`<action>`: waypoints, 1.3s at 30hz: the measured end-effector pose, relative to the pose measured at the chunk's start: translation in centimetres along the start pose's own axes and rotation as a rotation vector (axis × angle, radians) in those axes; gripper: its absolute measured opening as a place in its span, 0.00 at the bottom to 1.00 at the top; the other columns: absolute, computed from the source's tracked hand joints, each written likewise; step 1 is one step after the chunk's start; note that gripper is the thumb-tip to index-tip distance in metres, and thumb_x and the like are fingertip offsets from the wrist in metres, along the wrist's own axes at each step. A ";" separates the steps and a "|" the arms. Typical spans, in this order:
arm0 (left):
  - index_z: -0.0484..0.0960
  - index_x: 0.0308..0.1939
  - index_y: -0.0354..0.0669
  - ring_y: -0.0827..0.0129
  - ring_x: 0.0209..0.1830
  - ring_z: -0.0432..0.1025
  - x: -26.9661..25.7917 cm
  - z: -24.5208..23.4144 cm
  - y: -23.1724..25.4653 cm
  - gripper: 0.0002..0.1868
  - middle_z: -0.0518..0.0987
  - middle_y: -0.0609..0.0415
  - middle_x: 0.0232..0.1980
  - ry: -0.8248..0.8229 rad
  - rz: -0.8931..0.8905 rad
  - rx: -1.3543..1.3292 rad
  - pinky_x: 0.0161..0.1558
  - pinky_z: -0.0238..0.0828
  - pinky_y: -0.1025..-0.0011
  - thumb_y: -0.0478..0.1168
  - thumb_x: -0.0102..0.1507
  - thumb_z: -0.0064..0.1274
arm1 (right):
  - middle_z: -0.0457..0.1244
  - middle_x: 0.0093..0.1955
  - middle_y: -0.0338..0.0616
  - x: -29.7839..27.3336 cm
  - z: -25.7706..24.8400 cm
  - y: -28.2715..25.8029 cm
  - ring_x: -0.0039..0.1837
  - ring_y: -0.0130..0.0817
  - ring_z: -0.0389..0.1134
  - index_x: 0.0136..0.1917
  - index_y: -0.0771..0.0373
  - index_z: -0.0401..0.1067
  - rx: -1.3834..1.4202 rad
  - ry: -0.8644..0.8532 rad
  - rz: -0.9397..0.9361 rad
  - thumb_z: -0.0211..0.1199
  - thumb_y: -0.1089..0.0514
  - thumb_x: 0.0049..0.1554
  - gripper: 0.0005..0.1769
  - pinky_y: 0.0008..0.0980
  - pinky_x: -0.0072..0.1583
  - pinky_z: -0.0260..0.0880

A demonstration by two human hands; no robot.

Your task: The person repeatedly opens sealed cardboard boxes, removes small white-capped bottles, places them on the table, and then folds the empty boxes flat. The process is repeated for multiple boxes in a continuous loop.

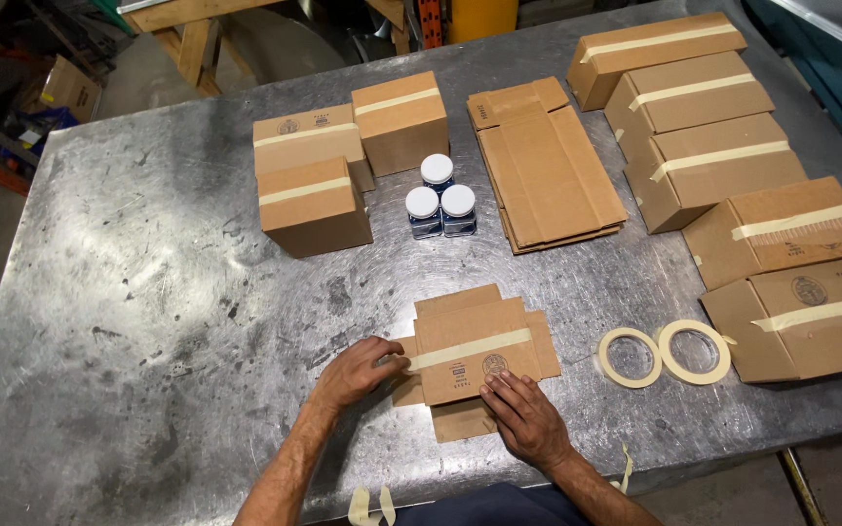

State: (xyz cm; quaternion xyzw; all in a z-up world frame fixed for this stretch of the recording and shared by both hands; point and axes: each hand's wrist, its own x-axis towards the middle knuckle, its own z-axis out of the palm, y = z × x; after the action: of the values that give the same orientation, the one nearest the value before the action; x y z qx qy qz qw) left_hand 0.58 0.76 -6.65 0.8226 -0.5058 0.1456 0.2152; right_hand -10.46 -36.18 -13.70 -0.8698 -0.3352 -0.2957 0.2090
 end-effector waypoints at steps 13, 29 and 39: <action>0.83 0.58 0.46 0.61 0.45 0.77 13.3 -3.5 -1.4 0.12 0.83 0.50 0.51 -0.034 0.082 -0.040 0.42 0.77 0.63 0.45 0.74 0.58 | 0.66 0.74 0.43 1.5 -0.1 -0.3 0.75 0.47 0.67 0.75 0.56 0.74 -0.038 -0.001 0.004 0.64 0.61 0.60 0.29 0.50 0.74 0.68; 0.87 0.50 0.49 0.59 0.41 0.74 35.1 -0.2 -3.3 0.08 0.86 0.56 0.44 0.057 0.151 0.155 0.37 0.70 0.61 0.41 0.70 0.55 | 0.64 0.73 0.27 1.7 2.4 0.3 0.73 0.30 0.64 0.78 0.44 0.73 -0.182 0.181 0.016 0.52 0.54 0.69 0.25 0.35 0.73 0.65; 0.85 0.56 0.43 0.64 0.41 0.82 39.2 -2.1 -5.0 0.09 0.90 0.52 0.48 0.205 -0.115 -0.127 0.46 0.82 0.64 0.33 0.73 0.56 | 0.65 0.73 0.25 1.6 2.4 0.2 0.73 0.28 0.64 0.76 0.42 0.74 -0.165 0.194 0.031 0.47 0.56 0.70 0.26 0.33 0.74 0.62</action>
State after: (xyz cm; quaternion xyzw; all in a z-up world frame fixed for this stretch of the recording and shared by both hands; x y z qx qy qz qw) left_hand 22.50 -26.37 12.01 0.8157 -0.4414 0.1842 0.3254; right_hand -8.47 -34.23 -14.44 -0.8564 -0.2747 -0.4016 0.1728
